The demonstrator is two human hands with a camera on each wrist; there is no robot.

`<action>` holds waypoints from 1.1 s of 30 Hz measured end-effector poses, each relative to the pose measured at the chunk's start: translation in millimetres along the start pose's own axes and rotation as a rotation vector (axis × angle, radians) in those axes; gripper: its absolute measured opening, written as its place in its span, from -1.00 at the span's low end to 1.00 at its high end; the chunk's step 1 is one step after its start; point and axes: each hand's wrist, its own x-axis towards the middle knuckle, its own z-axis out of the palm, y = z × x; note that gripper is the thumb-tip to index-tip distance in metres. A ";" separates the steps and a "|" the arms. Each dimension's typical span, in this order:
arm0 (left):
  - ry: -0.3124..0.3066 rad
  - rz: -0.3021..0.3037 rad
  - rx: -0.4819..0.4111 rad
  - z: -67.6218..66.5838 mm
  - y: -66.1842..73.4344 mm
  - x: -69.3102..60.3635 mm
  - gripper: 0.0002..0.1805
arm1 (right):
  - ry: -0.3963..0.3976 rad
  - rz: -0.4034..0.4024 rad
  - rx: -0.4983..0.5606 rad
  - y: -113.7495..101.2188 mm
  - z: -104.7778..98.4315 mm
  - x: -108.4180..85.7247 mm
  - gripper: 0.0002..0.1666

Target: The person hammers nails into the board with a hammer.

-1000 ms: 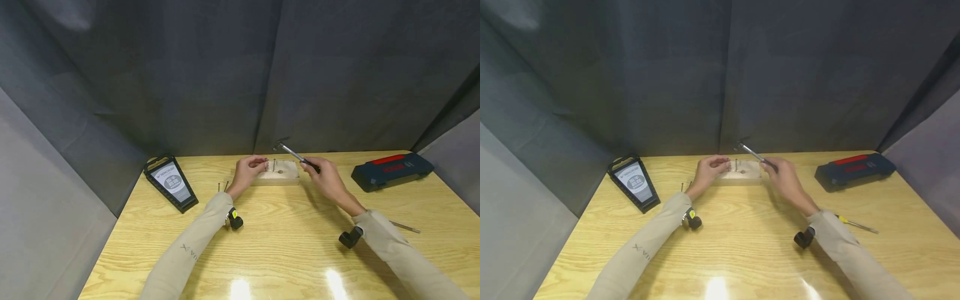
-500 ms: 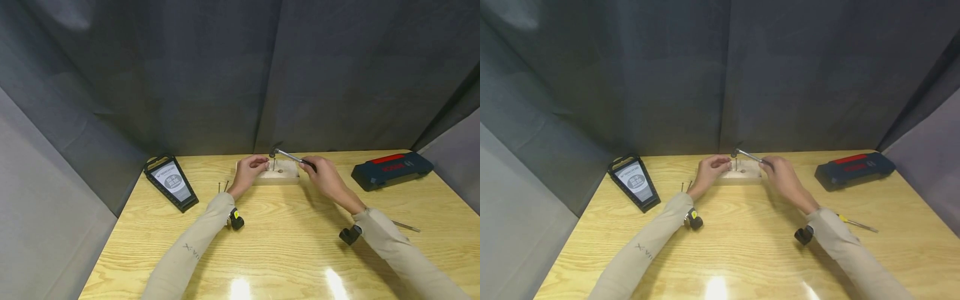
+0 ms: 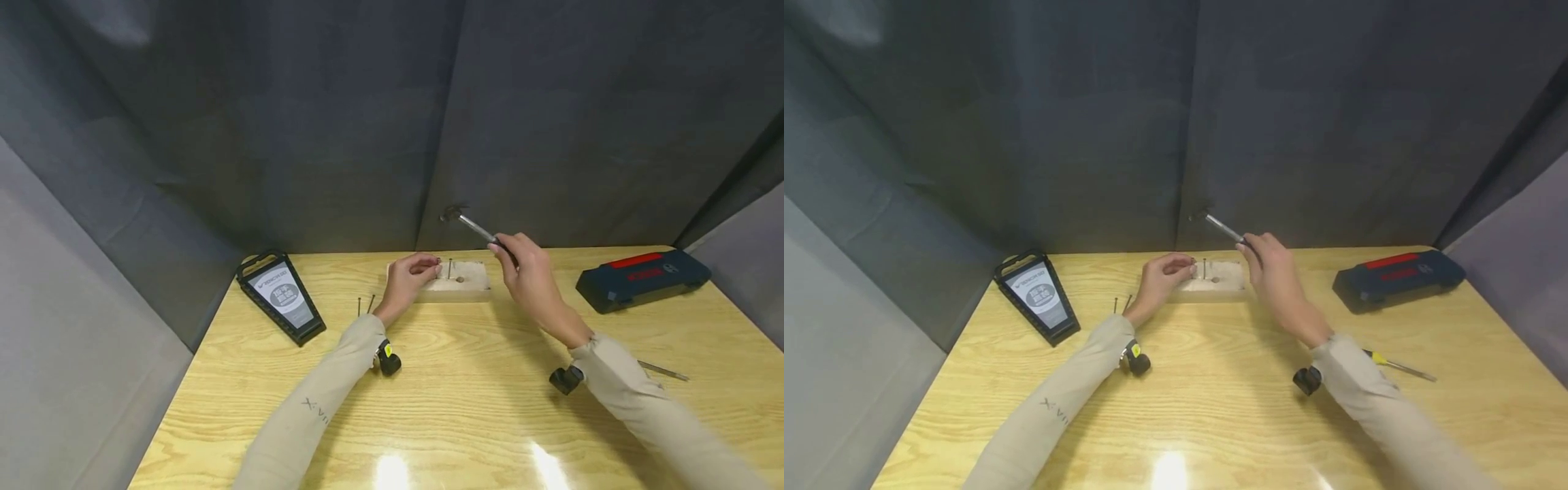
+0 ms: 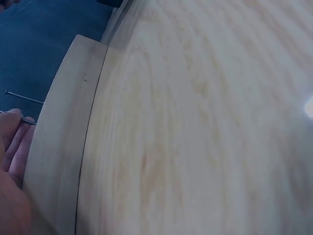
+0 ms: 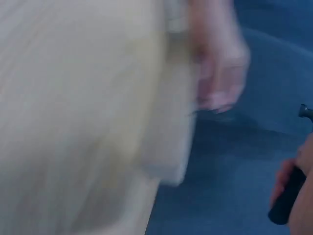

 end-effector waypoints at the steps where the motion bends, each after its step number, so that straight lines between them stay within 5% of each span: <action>1: 0.002 -0.002 0.000 0.2 -0.5 0.4 -0.77 | -0.034 -0.006 -0.019 0.5 2.3 -3.2 -0.85; 5: 0.002 0.000 -0.016 1.0 -2.2 2.4 -0.79 | -0.178 0.031 -0.053 1.1 5.3 -10.7 -0.87; 10: -0.014 0.001 -0.021 1.0 -3.9 3.5 -0.80 | -0.158 0.104 0.023 1.9 1.2 -8.5 -0.81; 22: -0.011 -0.007 0.018 -0.2 -4.8 2.7 -0.80 | -0.265 0.092 -0.028 7.0 0.1 -7.6 -0.81; 25: -0.017 -0.008 0.005 -0.8 -5.6 1.9 -0.79 | -0.213 0.076 -0.020 3.0 -5.8 -1.0 -0.80; 31: -0.028 -0.015 -0.015 -1.8 -5.9 0.6 -0.78 | 0.073 0.038 0.062 -1.5 -7.2 4.5 -0.81; 33: -0.024 -0.012 -0.012 -1.8 -5.8 0.9 -0.78 | 0.044 0.045 0.057 -1.0 -1.4 -1.9 -0.82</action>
